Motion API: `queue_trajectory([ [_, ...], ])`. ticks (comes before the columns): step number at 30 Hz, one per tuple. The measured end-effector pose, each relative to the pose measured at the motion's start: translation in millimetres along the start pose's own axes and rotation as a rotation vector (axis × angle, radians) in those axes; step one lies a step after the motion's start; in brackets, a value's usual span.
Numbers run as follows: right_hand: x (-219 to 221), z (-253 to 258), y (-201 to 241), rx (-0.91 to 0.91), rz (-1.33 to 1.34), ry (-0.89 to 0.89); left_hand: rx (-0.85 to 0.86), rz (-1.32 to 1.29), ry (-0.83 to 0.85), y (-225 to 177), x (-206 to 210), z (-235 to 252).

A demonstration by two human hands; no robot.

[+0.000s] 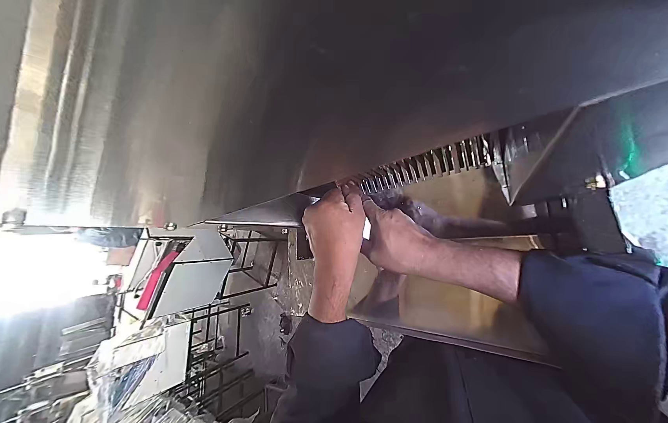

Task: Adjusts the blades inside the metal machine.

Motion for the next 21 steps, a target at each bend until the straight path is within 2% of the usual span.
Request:
queue_trajectory([
  [3, 5, 0, 1, 0.031, 0.091, 0.050, 0.013, 0.030, -0.028, -2, -1, 0],
  [7, 9, 3, -9, 0.116, 0.215, 0.091, -0.027, 0.030, 0.150, -4, 10, 6],
  [12, 5, 3, -2, 0.066, 0.237, 0.066, -0.007, 0.061, 0.084, -5, -2, 6],
  [17, 4, 4, -9, 0.138, 0.351, 0.090, -0.130, 0.041, 0.282, -6, 4, 18],
  [21, 6, 1, -9, 0.149, 0.472, 0.123, -0.149, 0.019, 0.289, -2, 5, 14],
])
Point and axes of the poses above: each hand's wrist, its own z-axis towards the middle knuckle, its own x-axis out of the palm, y = z × x, the point moved 6 cm from there along z, towards the middle knuckle, and after that the axes turned 5 degrees about -y, right-handed, at the moved point
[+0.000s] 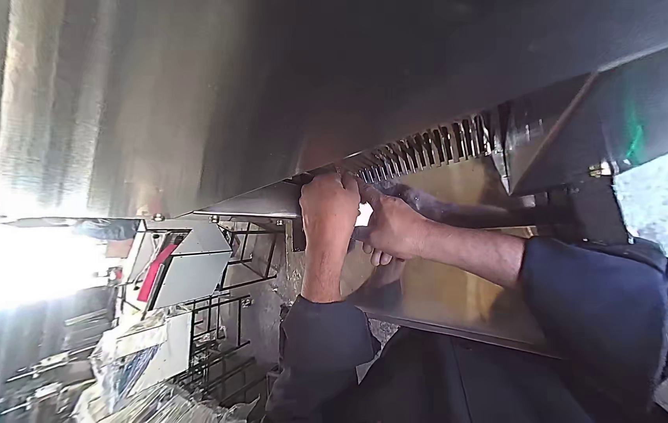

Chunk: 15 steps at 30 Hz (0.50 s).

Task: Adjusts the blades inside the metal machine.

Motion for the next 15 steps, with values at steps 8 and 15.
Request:
queue_trajectory([
  [8, -3, -1, 4, -0.039, 0.003, 0.054, 0.047, 0.033, -0.268, -8, -1, -12],
  [15, -4, -2, 2, 0.048, -0.069, 0.021, 0.000, 0.061, -0.138, -11, 4, -7],
])
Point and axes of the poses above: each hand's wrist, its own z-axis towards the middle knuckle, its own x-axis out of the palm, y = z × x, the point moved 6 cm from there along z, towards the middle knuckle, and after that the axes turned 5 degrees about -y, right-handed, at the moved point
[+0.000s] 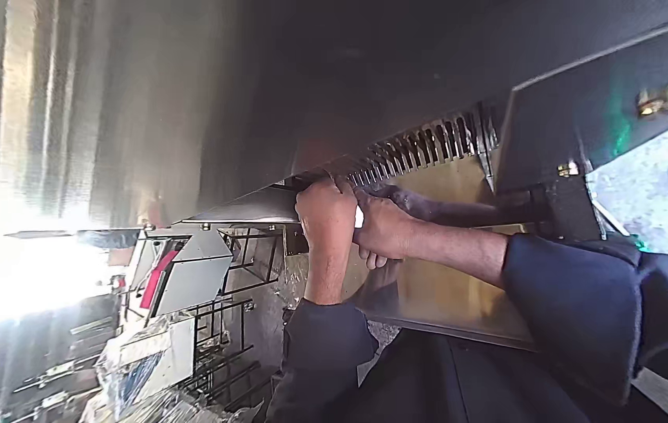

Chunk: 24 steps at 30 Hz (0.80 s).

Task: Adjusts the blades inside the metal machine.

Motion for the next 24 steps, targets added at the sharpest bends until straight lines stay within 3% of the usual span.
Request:
queue_trajectory([
  [4, 1, -5, 8, -0.108, -0.045, 0.010, 0.002, -0.032, -0.118, 8, -16, -6],
  [9, 3, -2, 1, -0.033, -0.034, 0.005, -0.024, 0.002, 0.055, 0, -3, 0],
  [14, -1, -6, 13, -0.134, -0.069, -0.008, -0.006, -0.025, -0.097, 6, -20, -2],
  [19, -3, -2, 3, -0.059, -0.032, -0.005, -0.011, 0.049, 0.058, -4, -2, 4],
  [24, -5, 0, 11, -0.177, -0.403, -0.178, 0.049, -0.098, 0.053, 10, 2, -1],
])
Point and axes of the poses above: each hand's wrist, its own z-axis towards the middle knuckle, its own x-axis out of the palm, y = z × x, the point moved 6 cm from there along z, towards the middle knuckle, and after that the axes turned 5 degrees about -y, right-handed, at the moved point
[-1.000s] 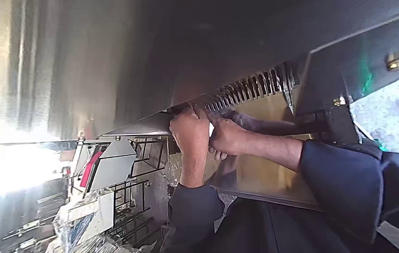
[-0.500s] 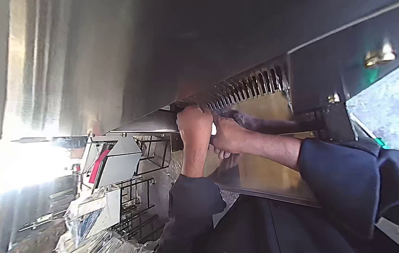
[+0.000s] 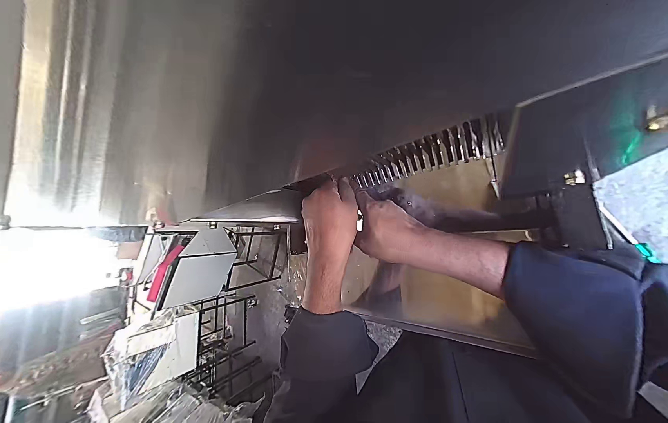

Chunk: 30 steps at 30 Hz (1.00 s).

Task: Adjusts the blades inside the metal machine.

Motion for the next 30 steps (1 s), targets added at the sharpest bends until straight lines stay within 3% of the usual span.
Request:
queue_trajectory([
  [5, -12, -2, 9, -0.102, -0.356, -0.220, 0.007, -0.165, 0.065, 10, 0, -8],
  [10, -26, -4, 12, -0.194, -0.407, -0.439, 0.024, -0.326, 0.079, 20, -6, -23],
  [13, -21, 1, 8, -0.264, -0.395, -0.542, 0.142, -0.481, 0.090, 33, 0, -37],
  [19, -14, 6, 19, 0.005, -0.497, -0.616, 0.284, -0.458, 0.167, 71, 19, -51],
  [26, -2, 11, 25, 0.068, -0.513, -0.759, 0.575, -0.536, -0.046, 103, 49, -82],
  [30, -5, 9, 34, -0.063, -0.432, -0.960, 0.675, -0.470, -0.067, 98, 57, -90],
])
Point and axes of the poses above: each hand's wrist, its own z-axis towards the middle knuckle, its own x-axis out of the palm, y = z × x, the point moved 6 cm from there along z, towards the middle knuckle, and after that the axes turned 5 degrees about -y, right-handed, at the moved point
